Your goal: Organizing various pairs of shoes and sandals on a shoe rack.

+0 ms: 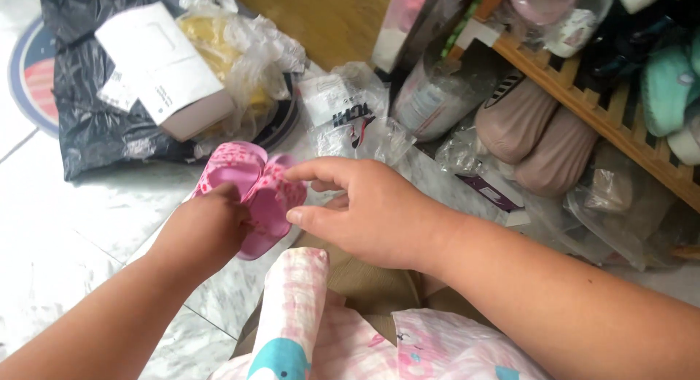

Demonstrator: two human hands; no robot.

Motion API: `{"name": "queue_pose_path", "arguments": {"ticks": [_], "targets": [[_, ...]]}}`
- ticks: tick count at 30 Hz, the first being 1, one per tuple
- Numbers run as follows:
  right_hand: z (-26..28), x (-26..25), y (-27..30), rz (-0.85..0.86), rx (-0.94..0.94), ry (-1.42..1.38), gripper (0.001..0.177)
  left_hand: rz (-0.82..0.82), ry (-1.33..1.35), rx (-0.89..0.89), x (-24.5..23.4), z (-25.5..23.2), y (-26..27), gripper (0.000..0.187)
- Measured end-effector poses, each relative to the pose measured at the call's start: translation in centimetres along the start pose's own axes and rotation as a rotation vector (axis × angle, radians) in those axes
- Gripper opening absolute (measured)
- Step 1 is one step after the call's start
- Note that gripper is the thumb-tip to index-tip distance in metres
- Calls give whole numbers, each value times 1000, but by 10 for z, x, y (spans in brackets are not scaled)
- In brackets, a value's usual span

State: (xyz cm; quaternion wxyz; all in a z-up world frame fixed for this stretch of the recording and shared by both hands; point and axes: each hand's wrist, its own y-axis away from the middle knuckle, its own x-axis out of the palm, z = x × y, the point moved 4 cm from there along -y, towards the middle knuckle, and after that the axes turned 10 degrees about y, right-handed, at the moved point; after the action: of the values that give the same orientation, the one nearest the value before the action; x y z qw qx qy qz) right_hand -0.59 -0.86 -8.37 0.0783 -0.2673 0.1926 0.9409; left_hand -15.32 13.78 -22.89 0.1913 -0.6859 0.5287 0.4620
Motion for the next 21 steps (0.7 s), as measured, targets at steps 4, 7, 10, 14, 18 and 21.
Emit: {"name": "queue_pose_path", "arguments": {"ticks": [4, 7, 10, 14, 18, 21], "targets": [[0, 10, -10, 68, 113, -21, 53, 122, 3, -143, 38, 36, 12, 19], [5, 14, -16, 76, 180, -20, 54, 97, 39, -147, 67, 64, 11, 18], [4, 15, -18, 88, 78, 28, 50, 151, 0, -208, 83, 84, 13, 22], [2, 10, -20, 76, 100, 5, 52, 230, -20, -353, 98, 116, 20, 23], [4, 1, -18, 31, 97, -38, 51, 372, -108, -336, 108, 133, 13, 21], [5, -9, -13, -28, 120, -129, 49, 376, -44, -331, 61, 87, -17, 22]]}}
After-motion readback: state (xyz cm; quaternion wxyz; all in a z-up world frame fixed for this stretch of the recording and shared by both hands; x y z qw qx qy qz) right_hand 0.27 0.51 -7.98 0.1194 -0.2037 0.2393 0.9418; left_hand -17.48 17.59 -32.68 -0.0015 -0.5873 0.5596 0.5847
